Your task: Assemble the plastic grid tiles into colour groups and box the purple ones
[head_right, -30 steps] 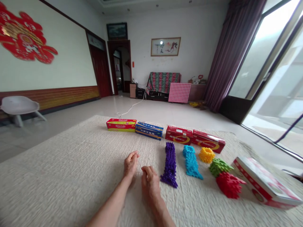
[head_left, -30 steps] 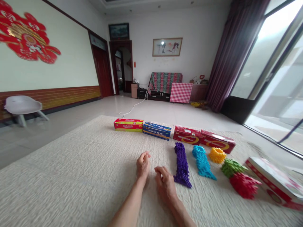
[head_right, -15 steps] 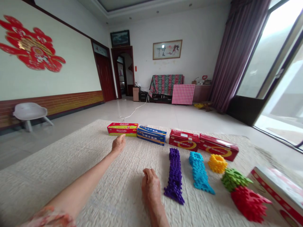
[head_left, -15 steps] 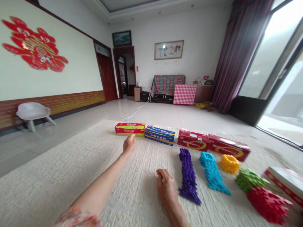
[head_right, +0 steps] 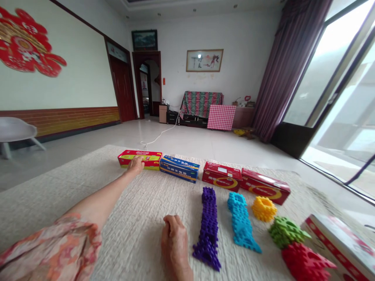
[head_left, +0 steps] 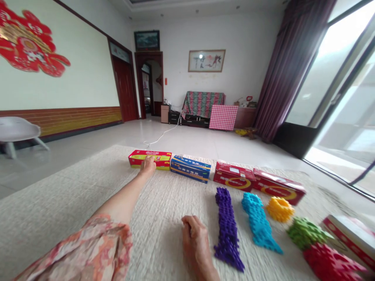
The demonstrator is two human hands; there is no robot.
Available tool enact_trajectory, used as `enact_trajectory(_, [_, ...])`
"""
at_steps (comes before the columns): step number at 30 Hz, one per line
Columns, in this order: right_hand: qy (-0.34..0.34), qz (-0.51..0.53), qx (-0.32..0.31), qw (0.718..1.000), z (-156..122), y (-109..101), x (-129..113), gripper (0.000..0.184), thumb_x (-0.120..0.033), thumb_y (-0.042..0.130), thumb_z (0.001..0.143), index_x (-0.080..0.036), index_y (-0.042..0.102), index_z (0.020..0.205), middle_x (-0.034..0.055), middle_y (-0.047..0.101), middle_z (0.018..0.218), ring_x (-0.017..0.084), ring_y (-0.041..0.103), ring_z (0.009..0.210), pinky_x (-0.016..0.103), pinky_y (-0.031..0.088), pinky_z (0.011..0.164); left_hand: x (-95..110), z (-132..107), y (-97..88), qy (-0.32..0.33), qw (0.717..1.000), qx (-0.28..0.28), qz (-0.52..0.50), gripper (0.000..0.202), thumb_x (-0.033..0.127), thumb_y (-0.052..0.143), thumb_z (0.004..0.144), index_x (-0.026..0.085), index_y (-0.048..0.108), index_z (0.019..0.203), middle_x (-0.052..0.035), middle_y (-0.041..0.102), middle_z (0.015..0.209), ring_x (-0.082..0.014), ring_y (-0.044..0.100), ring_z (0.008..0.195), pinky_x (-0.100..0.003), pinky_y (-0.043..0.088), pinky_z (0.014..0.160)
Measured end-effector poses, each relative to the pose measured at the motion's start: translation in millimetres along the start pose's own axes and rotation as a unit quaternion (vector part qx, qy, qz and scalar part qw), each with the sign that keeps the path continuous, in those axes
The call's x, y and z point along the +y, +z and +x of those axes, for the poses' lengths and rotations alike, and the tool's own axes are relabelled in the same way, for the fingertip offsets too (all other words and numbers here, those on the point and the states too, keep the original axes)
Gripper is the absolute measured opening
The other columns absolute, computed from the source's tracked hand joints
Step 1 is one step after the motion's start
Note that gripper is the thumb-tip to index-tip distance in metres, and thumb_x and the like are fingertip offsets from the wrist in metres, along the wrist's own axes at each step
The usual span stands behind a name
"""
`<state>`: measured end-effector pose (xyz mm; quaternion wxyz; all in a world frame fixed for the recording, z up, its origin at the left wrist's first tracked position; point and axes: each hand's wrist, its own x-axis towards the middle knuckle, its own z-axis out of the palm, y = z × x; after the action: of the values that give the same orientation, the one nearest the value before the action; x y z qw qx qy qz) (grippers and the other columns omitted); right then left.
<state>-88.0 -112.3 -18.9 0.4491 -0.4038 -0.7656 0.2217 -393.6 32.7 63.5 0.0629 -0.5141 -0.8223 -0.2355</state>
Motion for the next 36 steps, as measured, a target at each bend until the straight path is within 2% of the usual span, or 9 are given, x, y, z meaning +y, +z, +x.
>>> enact_trajectory(5, [0.004,-0.004,0.004,1.0,1,-1,-2,0.024,-0.013,0.042,0.084,-0.02,0.064,0.078,0.0022,0.062,0.072,0.015,0.061,0.066,0.023,0.041,0.063,-9,-8,-14.4,0.016,0.999,-0.022,0.035,0.026,0.019,0.042,0.087,0.011,0.066,0.093,-0.0094,0.061,0.101,-0.0215,0.06,0.089,-0.031,0.044,0.078])
enact_trajectory(9, [0.001,0.009,0.008,1.0,3,-2,-1,0.023,-0.014,0.044,0.083,-0.02,0.066,0.079,0.0032,0.064,0.073,0.015,0.061,0.067,0.024,0.043,0.064,-17,-34,-30.7,0.067,0.996,-0.041,0.051,0.024,0.019,0.043,0.086,0.015,0.066,0.093,-0.0077,0.065,0.094,-0.0214,0.061,0.09,-0.029,0.043,0.077])
enact_trajectory(17, [0.031,0.071,0.049,0.996,7,-7,-2,0.023,-0.023,0.046,0.08,-0.017,0.064,0.092,0.0074,0.067,0.09,0.016,0.062,0.073,0.024,0.046,0.06,-7,-148,-68.1,0.181,0.98,-0.071,0.029,0.024,0.022,0.04,0.088,0.02,0.064,0.091,-0.0075,0.066,0.093,-0.0207,0.062,0.088,-0.029,0.043,0.073])
enact_trajectory(23, [0.096,0.156,0.109,0.977,6,-23,-9,0.038,-0.041,0.052,0.079,-0.016,0.062,0.106,0.0127,0.064,0.106,0.02,0.063,0.085,0.032,0.052,0.068,19,-230,-89.1,0.195,0.976,-0.09,-0.027,0.025,0.022,0.039,0.091,0.021,0.064,0.095,-0.0076,0.065,0.095,-0.0187,0.061,0.087,-0.028,0.043,0.075])
enact_trajectory(26, [0.065,0.109,0.065,0.99,12,-39,-27,0.044,-0.042,0.056,0.078,-0.017,0.061,0.114,0.015,0.055,0.125,0.023,0.059,0.103,0.034,0.052,0.077,33,-259,-95.0,0.192,0.974,-0.106,-0.054,0.025,0.022,0.04,0.09,0.022,0.065,0.095,-0.0077,0.064,0.094,-0.0184,0.061,0.087,-0.027,0.043,0.077])
enact_trajectory(28, [0.023,0.044,-0.016,0.999,18,-50,-45,0.042,-0.038,0.06,0.076,-0.018,0.062,0.113,0.0148,0.047,0.135,0.025,0.054,0.115,0.035,0.05,0.084,42,-273,-97.9,0.197,0.972,-0.11,-0.067,0.026,0.022,0.041,0.09,0.022,0.066,0.094,-0.008,0.064,0.092,-0.0187,0.061,0.086,-0.028,0.043,0.077])
enact_trajectory(30, [-0.014,-0.053,-0.118,0.992,24,-59,-62,0.041,-0.034,0.068,0.072,-0.017,0.066,0.109,0.0154,0.049,0.133,0.027,0.05,0.12,0.038,0.044,0.095,46,-282,-100.8,0.21,0.968,-0.105,-0.088,0.025,0.022,0.042,0.089,0.023,0.066,0.095,-0.0075,0.064,0.091,-0.0188,0.061,0.085,-0.028,0.044,0.076])
enact_trajectory(33, [-0.016,-0.172,-0.21,0.962,32,-69,-81,0.043,-0.029,0.073,0.069,-0.016,0.067,0.109,0.0155,0.053,0.129,0.027,0.052,0.117,0.036,0.041,0.096,39,-280,-106.9,0.222,0.968,-0.05,-0.106,0.024,0.023,0.043,0.089,0.024,0.066,0.099,-0.0068,0.064,0.097,-0.0194,0.06,0.091,-0.029,0.044,0.081])
enact_trajectory(36, [-0.016,-0.212,-0.242,0.947,40,-71,-89,0.041,-0.026,0.073,0.067,-0.018,0.068,0.107,0.012,0.06,0.12,0.025,0.056,0.109,0.032,0.045,0.089,14,-259,-113.3,0.203,0.976,0.023,-0.076,0.026,0.021,0.047,0.086,0.022,0.065,0.104,-0.008,0.062,0.11,-0.0218,0.054,0.106,-0.033,0.039,0.096])
